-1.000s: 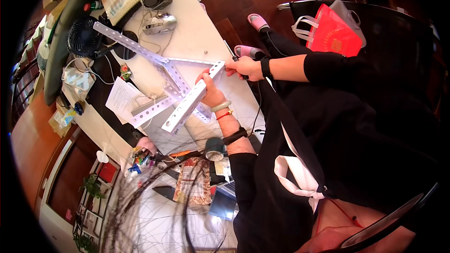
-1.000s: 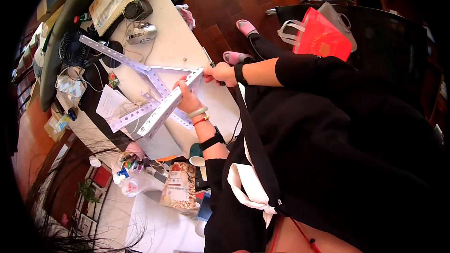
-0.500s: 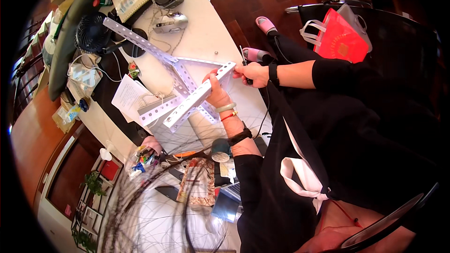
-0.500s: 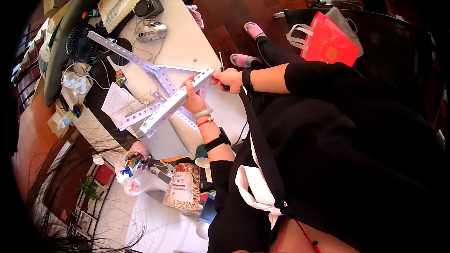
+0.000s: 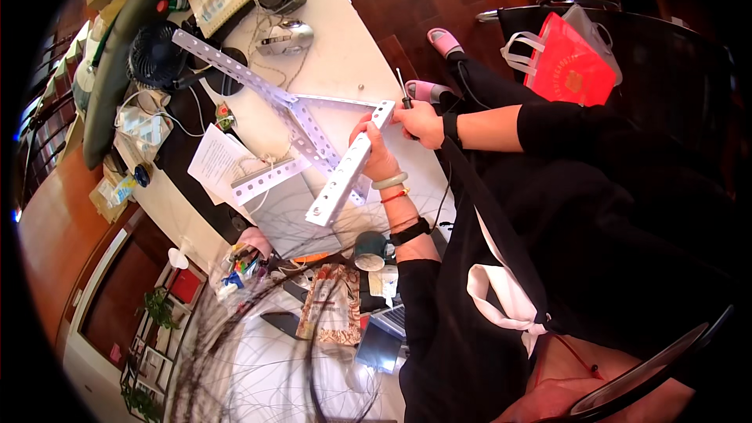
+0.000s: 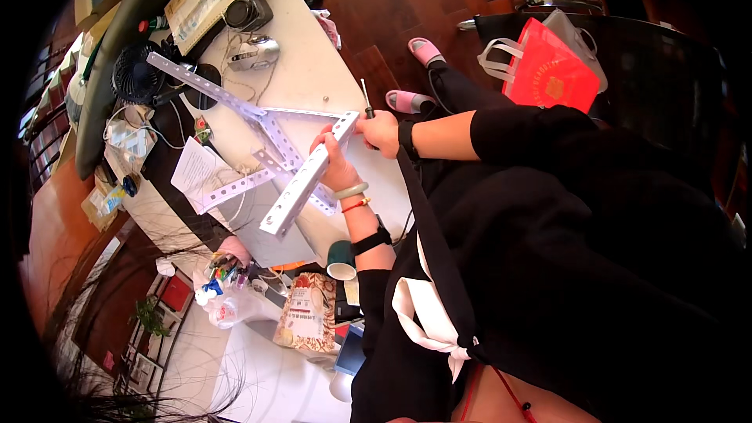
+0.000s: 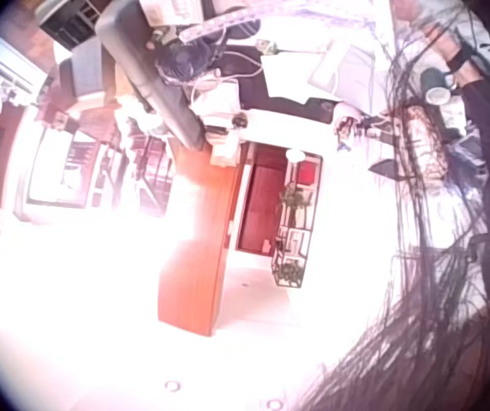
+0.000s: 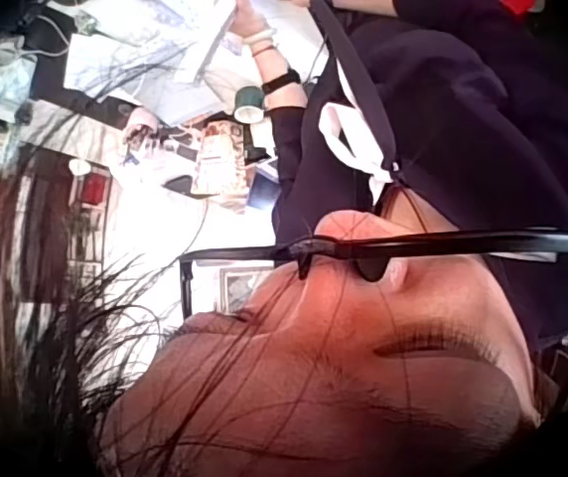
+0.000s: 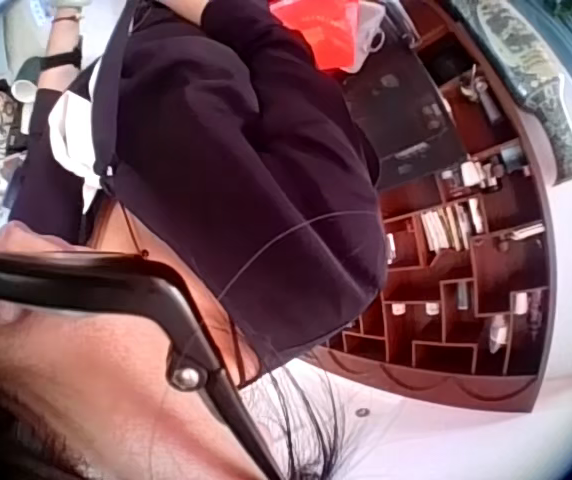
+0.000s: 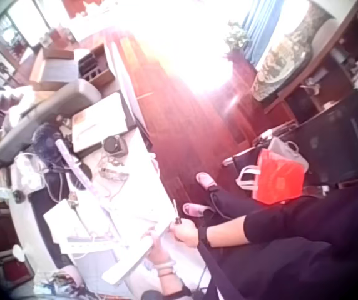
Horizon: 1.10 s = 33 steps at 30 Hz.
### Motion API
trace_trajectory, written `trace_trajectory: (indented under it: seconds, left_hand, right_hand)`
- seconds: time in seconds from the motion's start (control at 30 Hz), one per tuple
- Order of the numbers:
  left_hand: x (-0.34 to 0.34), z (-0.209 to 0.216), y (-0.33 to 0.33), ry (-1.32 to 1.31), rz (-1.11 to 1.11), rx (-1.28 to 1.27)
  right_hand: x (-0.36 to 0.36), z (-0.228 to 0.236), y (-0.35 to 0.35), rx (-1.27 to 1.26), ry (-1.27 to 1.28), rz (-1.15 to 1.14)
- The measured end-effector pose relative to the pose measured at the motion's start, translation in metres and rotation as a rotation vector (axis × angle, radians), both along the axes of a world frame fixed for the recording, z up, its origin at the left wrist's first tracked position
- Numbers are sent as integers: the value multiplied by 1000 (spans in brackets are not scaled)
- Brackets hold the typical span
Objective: The person assembles a white metal structural component using a screwdriver to tighten screws, then places the assembled piece into a red shopping bag.
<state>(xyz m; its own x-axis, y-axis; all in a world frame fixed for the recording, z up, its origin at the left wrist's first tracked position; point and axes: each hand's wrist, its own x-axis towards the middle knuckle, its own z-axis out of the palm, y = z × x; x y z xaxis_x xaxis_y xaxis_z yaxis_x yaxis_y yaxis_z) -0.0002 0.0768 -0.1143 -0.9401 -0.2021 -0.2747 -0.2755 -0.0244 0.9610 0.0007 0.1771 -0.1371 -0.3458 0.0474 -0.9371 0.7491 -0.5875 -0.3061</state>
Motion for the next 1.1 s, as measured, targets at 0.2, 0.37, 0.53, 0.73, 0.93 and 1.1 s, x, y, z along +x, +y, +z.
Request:
trace_trajectory:
  seconds: [0.2, 0.37, 0.53, 0.73, 0.93, 1.1]
  left_hand:
    - [6, 9, 16, -11, 123, -137]
    - [2, 17, 16, -60, 220, -87]
    - [17, 22, 8, 15, 248, 65]
    - [57, 28, -9, 154, 310, 264]
    - [66, 39, -13, 145, 753, 682]
    - [71, 34, -21, 196, 926, 935]
  right_hand:
    - [-8, 5, 4, -13, -131, -6]
    - [-13, 11, 9, -34, -167, 70]
    - [-7, 12, 21, -2, 136, 121]
    - [-19, 32, 57, -95, 214, 574]
    - [-55, 24, 57, 277, 408, 905]
    - [-90, 28, 48, 948, 1083, 1230]
